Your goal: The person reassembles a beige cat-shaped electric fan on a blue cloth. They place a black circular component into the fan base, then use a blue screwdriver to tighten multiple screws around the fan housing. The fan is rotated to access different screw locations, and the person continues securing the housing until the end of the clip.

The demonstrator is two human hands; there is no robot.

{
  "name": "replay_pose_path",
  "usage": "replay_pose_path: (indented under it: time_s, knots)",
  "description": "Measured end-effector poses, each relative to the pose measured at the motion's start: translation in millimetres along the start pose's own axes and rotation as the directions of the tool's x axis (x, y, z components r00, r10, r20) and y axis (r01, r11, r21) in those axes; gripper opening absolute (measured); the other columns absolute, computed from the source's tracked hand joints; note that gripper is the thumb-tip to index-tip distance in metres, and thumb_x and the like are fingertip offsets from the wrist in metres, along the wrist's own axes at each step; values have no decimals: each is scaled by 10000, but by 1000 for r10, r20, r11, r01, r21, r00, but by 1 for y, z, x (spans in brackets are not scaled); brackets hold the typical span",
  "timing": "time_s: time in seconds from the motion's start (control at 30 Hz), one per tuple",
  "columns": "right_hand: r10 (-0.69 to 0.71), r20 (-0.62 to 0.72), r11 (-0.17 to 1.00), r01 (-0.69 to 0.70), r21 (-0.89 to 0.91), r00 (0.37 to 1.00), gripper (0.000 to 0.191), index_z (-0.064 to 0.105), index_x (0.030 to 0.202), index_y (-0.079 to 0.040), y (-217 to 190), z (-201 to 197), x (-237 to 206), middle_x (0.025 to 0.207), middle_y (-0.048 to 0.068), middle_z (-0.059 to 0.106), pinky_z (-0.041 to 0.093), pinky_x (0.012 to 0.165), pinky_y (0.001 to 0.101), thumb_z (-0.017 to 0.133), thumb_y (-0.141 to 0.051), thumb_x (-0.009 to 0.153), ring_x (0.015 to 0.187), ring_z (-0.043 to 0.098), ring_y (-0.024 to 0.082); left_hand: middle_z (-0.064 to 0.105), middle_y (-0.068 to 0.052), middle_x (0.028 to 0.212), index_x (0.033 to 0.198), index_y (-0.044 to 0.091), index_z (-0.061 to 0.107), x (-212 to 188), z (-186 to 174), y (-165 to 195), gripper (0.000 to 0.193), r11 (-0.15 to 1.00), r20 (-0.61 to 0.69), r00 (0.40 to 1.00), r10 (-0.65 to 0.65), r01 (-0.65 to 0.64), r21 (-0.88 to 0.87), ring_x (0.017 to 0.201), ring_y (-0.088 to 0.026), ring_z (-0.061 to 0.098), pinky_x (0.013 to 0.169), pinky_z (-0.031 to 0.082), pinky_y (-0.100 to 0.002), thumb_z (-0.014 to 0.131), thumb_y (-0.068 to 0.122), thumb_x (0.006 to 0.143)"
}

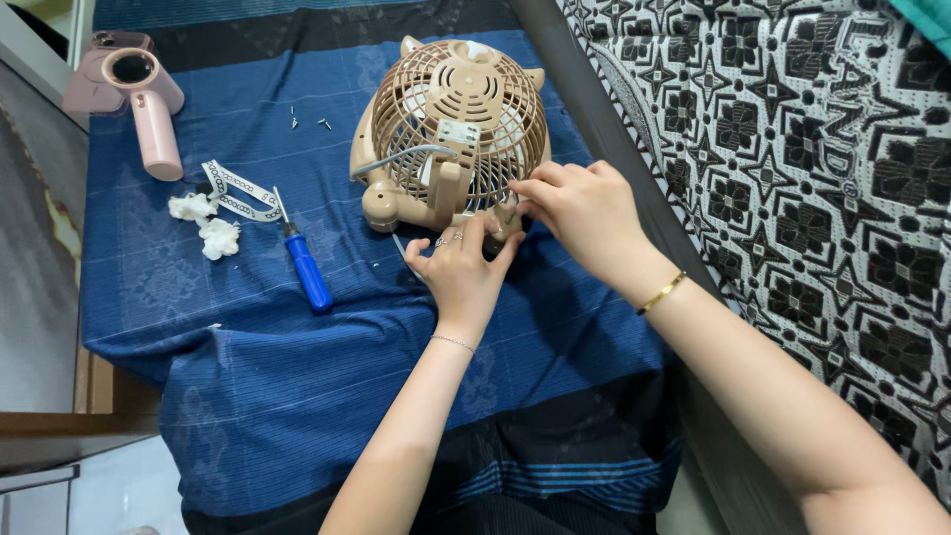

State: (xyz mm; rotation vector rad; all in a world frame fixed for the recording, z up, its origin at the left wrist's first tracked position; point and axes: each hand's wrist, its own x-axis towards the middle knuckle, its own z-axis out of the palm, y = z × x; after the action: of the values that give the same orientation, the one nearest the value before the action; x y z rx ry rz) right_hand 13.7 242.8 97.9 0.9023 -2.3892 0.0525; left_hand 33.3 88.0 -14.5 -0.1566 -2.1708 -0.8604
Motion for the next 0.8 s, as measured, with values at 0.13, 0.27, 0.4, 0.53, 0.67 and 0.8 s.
replay_pose_path:
  time_s: [0.13, 0.27, 0.4, 0.53, 0.67, 0.8]
  knots:
    - [-32, 8, 999, 32, -29, 999, 155, 751, 1029, -176, 4, 4, 3, 891, -32, 670, 458, 718, 354, 748, -255, 896, 830, 652, 160, 696, 72, 821, 939, 204, 630, -1, 0, 0, 303, 1000, 7, 1000, -8, 8, -20, 788, -144, 659, 925, 287, -468, 824, 418, 848]
    - [-32, 28, 996, 34, -83, 999, 157, 699, 852, -147, 6, 6, 3, 826, -12, 639, 468, 729, 367, 759, -288, 889, 811, 648, 185, 695, 54, 821, 938, 205, 633, -1, 0, -1, 312, 1000, 7, 1000, -10, 10, 2, 776, -158, 645, 918, 289, -464, 827, 429, 842]
    - [34, 32, 998, -32, -57, 999, 219, 650, 755, -113, -3, 11, -7, 773, 19, 628, 460, 700, 379, 749, -268, 874, 782, 649, 214, 689, 46, 802, 935, 209, 641, -4, 3, -1, 310, 1000, 14, 1000, -16, 16, 26, 774, -169, 648, 919, 287, -468, 832, 433, 838]
    - [144, 83, 931, -107, -350, 986, 99, 652, 761, -132, -34, 34, -2, 766, 39, 632, 461, 694, 361, 705, -193, 819, 753, 645, 218, 709, 45, 861, 1002, 207, 655, -7, 5, -5, 295, 1000, 24, 1000, -6, 7, -2, 853, -158, 670, 933, 280, -454, 814, 370, 813]
    - [185, 141, 867, -94, -489, 973, 53, 653, 782, -127, -49, 38, 6, 757, 42, 635, 465, 690, 346, 678, -173, 790, 756, 650, 208, 722, 35, 900, 1067, 194, 661, -8, 4, -6, 304, 1000, 23, 1000, -1, 2, -29, 898, -146, 674, 956, 273, -450, 803, 327, 833]
    - [72, 219, 951, -1, -308, 973, 97, 689, 860, -118, -33, 8, 0, 858, 27, 650, 470, 720, 340, 666, -167, 780, 849, 669, 198, 707, 36, 831, 995, 195, 655, -5, 3, -6, 292, 1000, 15, 1000, 10, -9, -24, 826, -164, 666, 934, 278, -457, 809, 396, 849]
